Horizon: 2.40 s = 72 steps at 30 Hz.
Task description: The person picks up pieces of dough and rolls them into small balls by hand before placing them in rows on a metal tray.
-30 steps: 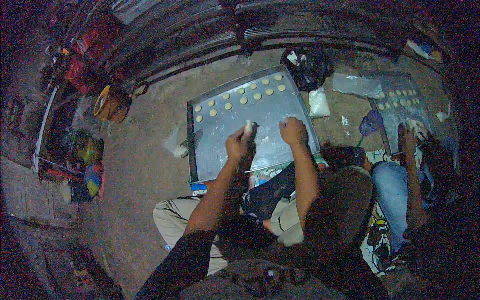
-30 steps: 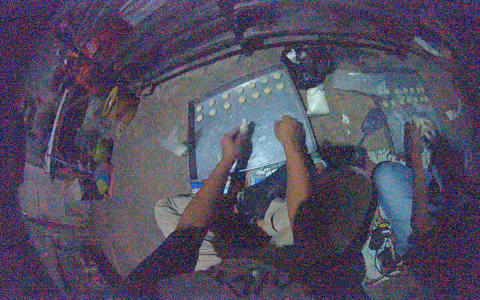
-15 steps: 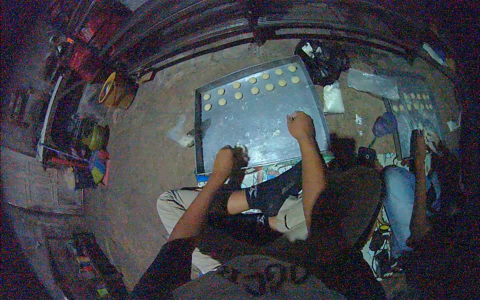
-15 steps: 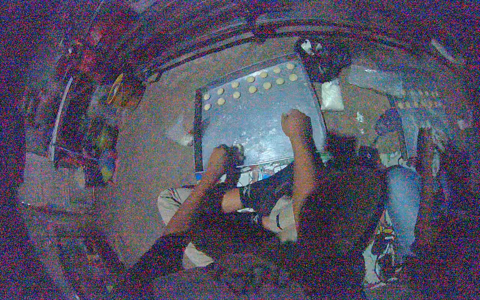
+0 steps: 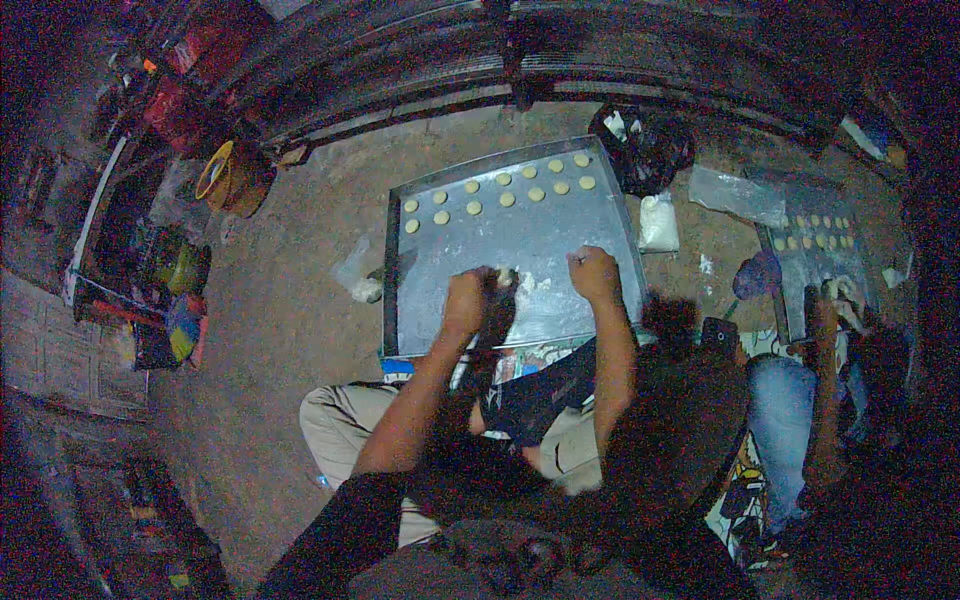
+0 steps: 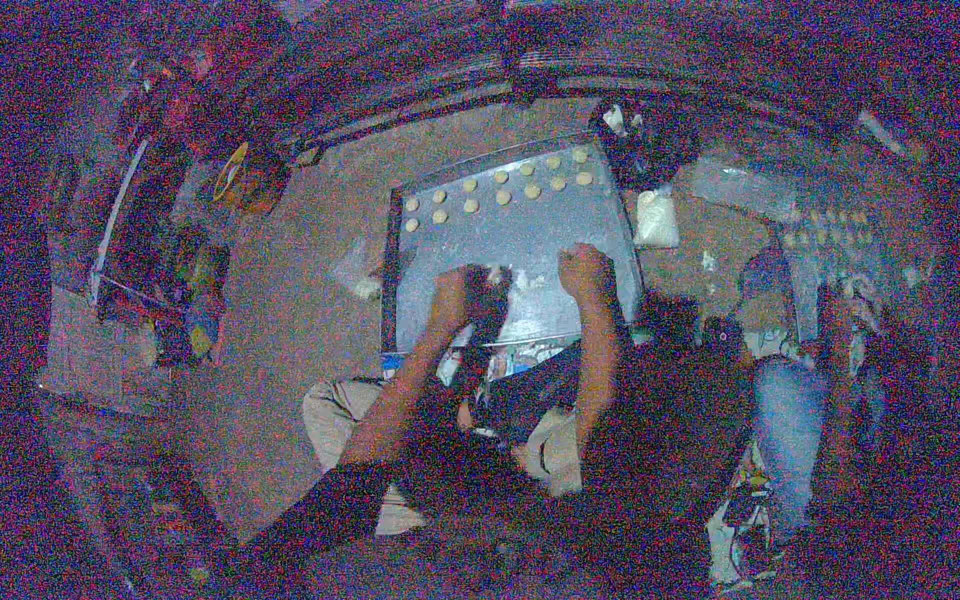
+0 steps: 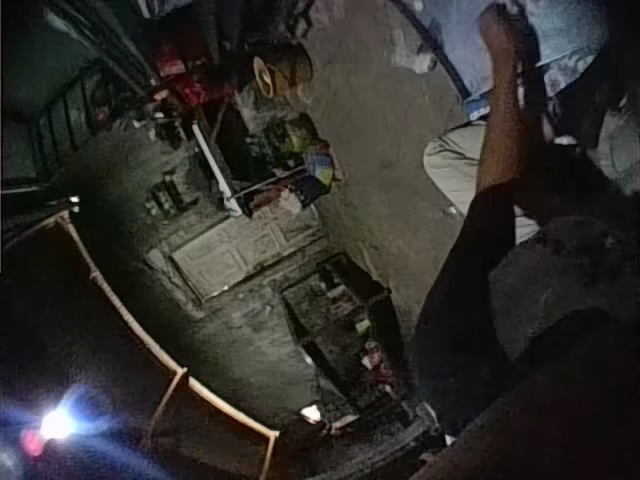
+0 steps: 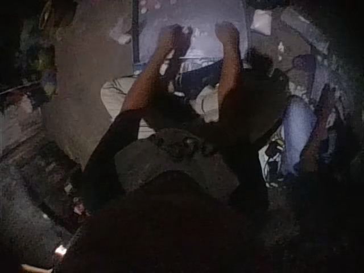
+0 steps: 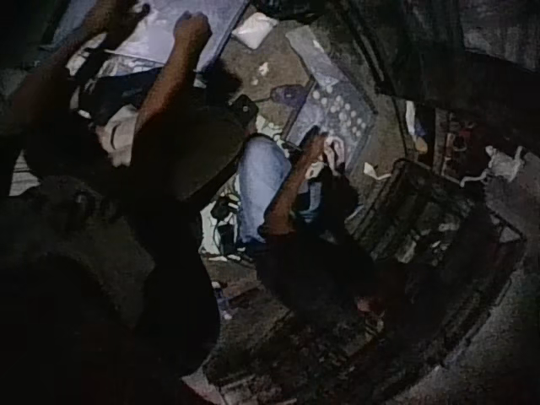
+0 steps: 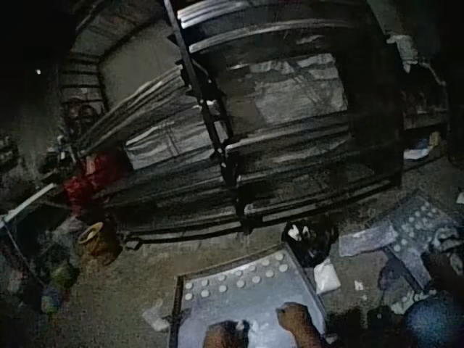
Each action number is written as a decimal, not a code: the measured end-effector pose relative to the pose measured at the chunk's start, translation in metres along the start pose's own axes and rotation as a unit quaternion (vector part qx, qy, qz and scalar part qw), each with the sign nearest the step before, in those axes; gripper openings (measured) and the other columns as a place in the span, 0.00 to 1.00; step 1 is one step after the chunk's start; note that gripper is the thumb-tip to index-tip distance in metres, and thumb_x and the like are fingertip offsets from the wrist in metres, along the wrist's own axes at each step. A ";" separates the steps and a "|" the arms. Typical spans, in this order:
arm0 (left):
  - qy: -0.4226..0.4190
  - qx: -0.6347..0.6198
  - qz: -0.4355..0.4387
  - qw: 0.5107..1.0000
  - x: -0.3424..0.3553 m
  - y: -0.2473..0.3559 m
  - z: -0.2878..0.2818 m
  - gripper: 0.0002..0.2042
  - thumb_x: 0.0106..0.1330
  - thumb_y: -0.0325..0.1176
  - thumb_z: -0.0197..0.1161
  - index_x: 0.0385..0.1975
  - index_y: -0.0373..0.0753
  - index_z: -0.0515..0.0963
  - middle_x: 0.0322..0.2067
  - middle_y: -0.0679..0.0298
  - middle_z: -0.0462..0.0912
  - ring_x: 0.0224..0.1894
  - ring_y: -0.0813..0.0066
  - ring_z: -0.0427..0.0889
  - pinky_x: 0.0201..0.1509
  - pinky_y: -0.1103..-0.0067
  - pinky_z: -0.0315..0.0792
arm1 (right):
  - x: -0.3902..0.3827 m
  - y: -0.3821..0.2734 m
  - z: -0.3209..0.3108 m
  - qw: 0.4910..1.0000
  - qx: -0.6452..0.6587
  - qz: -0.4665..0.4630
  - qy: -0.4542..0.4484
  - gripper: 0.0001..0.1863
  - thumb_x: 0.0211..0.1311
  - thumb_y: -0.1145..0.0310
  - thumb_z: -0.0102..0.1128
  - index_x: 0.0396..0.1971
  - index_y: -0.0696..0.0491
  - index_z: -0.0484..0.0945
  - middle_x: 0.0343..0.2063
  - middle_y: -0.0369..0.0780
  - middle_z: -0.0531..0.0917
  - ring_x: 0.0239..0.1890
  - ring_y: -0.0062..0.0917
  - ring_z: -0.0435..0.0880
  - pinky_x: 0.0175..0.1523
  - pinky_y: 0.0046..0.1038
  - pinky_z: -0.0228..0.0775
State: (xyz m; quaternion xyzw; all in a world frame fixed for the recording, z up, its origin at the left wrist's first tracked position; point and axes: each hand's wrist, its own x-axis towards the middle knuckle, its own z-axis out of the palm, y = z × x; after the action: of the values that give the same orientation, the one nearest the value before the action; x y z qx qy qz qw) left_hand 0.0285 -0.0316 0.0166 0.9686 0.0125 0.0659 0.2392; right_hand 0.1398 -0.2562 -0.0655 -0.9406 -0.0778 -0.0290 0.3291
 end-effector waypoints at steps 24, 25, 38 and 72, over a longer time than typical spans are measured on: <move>0.083 -0.002 -0.097 0.992 -0.019 -0.012 -0.009 0.10 0.61 0.35 0.64 0.32 0.32 0.80 0.32 0.46 0.80 0.39 0.45 0.80 0.42 0.60 0.74 | -0.003 -0.008 0.003 0.999 0.024 -0.029 -0.008 0.13 0.59 0.59 0.62 0.29 0.55 0.83 0.31 0.49 0.85 0.37 0.47 0.84 0.45 0.42 0.76; 0.098 0.064 -0.088 0.989 -0.020 -0.060 0.015 0.10 0.61 0.35 0.63 0.31 0.33 0.80 0.31 0.47 0.79 0.37 0.47 0.80 0.41 0.60 0.74 | -0.002 -0.010 0.009 0.998 0.011 -0.059 0.001 0.13 0.59 0.59 0.62 0.29 0.54 0.83 0.31 0.49 0.85 0.37 0.47 0.84 0.45 0.42 0.76; 0.063 0.053 -0.008 0.997 0.011 0.035 0.054 0.08 0.60 0.27 0.55 0.36 0.33 0.79 0.35 0.45 0.78 0.40 0.47 0.79 0.45 0.60 0.76 | -0.007 -0.024 -0.002 0.998 0.025 0.025 -0.052 0.13 0.59 0.58 0.64 0.30 0.55 0.81 0.32 0.48 0.85 0.38 0.48 0.84 0.44 0.43 0.75; -0.123 0.172 0.157 0.965 0.020 0.052 0.033 0.15 0.65 0.38 0.55 0.43 0.31 0.75 0.35 0.47 0.83 0.40 0.49 0.84 0.41 0.60 0.80 | -0.010 -0.013 0.005 0.997 -0.008 -0.044 -0.061 0.13 0.61 0.61 0.60 0.33 0.56 0.81 0.36 0.50 0.84 0.40 0.48 0.83 0.48 0.44 0.76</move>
State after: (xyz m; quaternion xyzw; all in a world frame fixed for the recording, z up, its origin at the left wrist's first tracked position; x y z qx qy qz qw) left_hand 0.0525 -0.0920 0.0143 0.9857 -0.1577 -0.0198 0.0555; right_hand 0.1282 -0.2443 -0.0619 -0.9390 -0.1390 0.0128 0.3143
